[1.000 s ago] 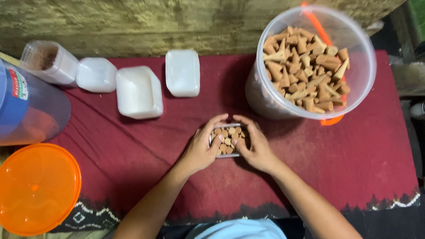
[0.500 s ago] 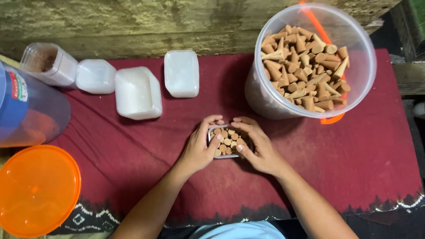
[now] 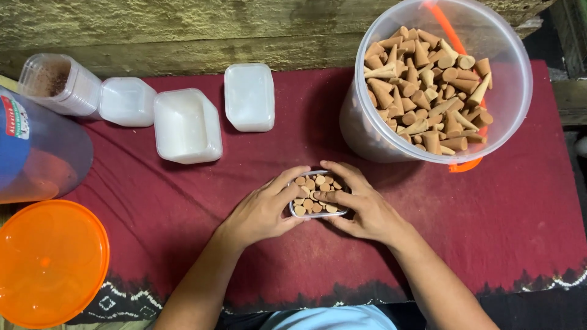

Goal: The person sorts and packs incense cones by hand, taking them from a large storage bucket and placing them into small plastic retail containers, arranging them neatly until the container is full.

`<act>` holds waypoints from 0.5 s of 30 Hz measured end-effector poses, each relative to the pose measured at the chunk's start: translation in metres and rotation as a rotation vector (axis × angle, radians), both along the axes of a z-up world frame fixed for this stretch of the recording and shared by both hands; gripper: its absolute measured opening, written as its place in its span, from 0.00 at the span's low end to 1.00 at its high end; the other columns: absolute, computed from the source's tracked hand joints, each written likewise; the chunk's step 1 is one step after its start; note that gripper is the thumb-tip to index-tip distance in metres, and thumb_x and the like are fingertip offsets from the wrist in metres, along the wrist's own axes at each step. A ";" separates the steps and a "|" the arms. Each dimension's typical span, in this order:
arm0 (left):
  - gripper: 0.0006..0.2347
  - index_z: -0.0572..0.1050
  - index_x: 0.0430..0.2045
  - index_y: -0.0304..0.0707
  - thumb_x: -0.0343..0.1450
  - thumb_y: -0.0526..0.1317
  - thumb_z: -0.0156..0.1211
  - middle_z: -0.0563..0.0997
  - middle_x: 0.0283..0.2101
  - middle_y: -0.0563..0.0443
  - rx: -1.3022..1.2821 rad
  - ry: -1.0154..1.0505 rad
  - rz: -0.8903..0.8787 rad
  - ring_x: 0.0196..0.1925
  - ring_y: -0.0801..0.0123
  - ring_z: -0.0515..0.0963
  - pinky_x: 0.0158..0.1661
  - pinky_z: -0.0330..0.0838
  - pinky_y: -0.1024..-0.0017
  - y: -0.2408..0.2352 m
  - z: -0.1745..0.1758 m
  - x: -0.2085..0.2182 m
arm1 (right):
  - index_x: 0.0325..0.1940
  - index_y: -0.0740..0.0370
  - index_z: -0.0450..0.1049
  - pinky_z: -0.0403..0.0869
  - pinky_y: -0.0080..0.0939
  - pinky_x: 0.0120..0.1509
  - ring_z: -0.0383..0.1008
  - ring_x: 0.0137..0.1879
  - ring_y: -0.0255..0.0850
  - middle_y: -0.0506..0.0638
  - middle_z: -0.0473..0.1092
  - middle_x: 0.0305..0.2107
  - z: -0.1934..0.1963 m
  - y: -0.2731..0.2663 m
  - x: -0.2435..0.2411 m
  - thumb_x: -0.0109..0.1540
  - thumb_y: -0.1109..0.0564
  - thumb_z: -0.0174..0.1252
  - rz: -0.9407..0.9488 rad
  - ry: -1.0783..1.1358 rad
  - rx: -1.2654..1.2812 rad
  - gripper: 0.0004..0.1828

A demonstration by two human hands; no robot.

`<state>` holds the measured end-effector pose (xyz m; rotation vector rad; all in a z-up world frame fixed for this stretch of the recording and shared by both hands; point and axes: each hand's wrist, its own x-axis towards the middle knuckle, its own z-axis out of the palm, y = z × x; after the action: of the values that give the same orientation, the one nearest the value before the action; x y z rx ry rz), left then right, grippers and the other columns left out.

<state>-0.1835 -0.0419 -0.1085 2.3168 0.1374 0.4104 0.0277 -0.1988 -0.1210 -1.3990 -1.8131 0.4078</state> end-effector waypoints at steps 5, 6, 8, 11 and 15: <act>0.14 0.75 0.38 0.39 0.64 0.39 0.72 0.70 0.67 0.41 0.010 -0.061 -0.013 0.57 0.38 0.78 0.49 0.78 0.51 0.005 -0.012 -0.004 | 0.49 0.55 0.82 0.65 0.71 0.68 0.62 0.69 0.73 0.67 0.62 0.66 0.004 0.002 -0.002 0.57 0.53 0.69 -0.022 -0.014 0.044 0.17; 0.13 0.75 0.37 0.40 0.64 0.39 0.73 0.71 0.67 0.42 -0.005 -0.065 -0.007 0.56 0.38 0.79 0.48 0.79 0.50 0.005 -0.013 -0.004 | 0.49 0.54 0.82 0.64 0.72 0.68 0.61 0.69 0.74 0.67 0.63 0.66 0.004 0.002 -0.002 0.56 0.54 0.69 -0.028 -0.015 0.049 0.17; 0.14 0.75 0.37 0.40 0.64 0.40 0.73 0.71 0.67 0.42 -0.020 -0.083 -0.003 0.55 0.38 0.79 0.48 0.79 0.50 0.004 -0.009 -0.003 | 0.48 0.55 0.83 0.65 0.72 0.68 0.62 0.70 0.73 0.66 0.64 0.66 0.004 0.003 -0.003 0.55 0.54 0.70 -0.035 -0.017 0.055 0.17; 0.14 0.75 0.37 0.39 0.62 0.40 0.74 0.73 0.65 0.41 -0.049 -0.121 0.003 0.56 0.39 0.79 0.48 0.79 0.52 0.003 -0.012 -0.003 | 0.49 0.57 0.82 0.67 0.69 0.66 0.65 0.67 0.72 0.67 0.65 0.65 0.001 -0.002 -0.004 0.55 0.55 0.69 -0.038 0.012 0.050 0.17; 0.17 0.76 0.37 0.37 0.60 0.40 0.77 0.76 0.62 0.37 -0.212 -0.182 0.025 0.58 0.41 0.79 0.54 0.76 0.54 0.005 -0.014 -0.001 | 0.55 0.60 0.78 0.69 0.64 0.67 0.70 0.66 0.66 0.68 0.66 0.63 -0.017 0.002 -0.004 0.56 0.51 0.71 -0.065 0.214 0.042 0.25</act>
<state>-0.1849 -0.0367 -0.1222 2.0605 0.1146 0.5874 0.0238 -0.1968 -0.1378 -1.3286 -1.5905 0.4647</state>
